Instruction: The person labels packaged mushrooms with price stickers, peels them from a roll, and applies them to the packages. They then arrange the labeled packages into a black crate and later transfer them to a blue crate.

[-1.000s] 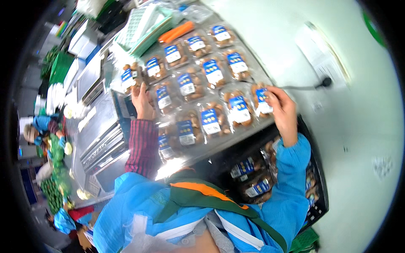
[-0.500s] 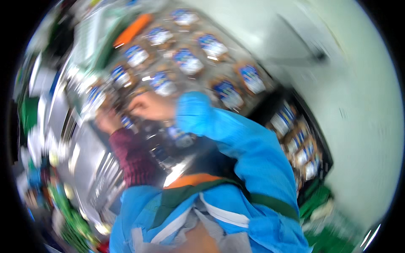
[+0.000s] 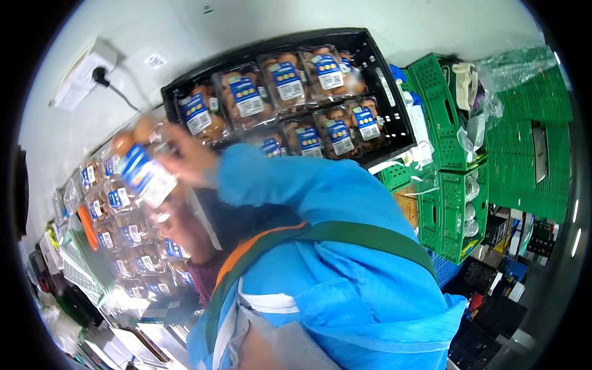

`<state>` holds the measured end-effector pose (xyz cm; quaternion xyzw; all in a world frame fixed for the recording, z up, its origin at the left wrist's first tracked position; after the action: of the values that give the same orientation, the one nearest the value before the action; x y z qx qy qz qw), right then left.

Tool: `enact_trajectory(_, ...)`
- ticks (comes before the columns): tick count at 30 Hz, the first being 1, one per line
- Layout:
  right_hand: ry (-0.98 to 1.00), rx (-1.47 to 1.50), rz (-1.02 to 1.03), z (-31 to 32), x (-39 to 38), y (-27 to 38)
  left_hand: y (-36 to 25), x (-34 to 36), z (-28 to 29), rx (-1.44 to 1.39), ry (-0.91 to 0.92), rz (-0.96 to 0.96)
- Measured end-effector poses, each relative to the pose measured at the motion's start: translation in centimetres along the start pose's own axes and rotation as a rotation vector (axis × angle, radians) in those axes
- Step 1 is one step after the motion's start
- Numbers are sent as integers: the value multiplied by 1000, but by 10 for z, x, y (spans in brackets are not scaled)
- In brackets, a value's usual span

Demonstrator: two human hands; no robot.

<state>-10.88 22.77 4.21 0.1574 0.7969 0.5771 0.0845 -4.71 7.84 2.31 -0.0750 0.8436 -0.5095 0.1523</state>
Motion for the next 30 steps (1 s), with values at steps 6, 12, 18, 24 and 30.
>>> enact_trajectory(6,-453,-336,102,276,-50,124,67,-105,-130,354,723,206)
enact_trajectory(12,-757,-745,134,482,-50,155,127,-155,-226,651,1029,-471)
enact_trajectory(18,-696,-1140,192,504,0,132,208,-154,-294,1111,1157,-1143)
enact_trajectory(24,-652,-1364,134,497,17,124,223,-142,-280,1218,1152,-1228)
enact_trajectory(30,-798,-1640,606,461,1,122,221,-135,-270,1225,1164,-1226)
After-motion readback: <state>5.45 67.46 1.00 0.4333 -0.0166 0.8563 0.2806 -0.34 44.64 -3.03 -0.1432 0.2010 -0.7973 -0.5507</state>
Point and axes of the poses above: each hand's wrist, its own x-axis towards the middle knuckle, its own z-axis out of the back of the hand, y = z × x, the point moved 5 cm from there along x, towards the middle knuckle, and after that the axes turned 14 degrees about -y, right-handed, at the moved point
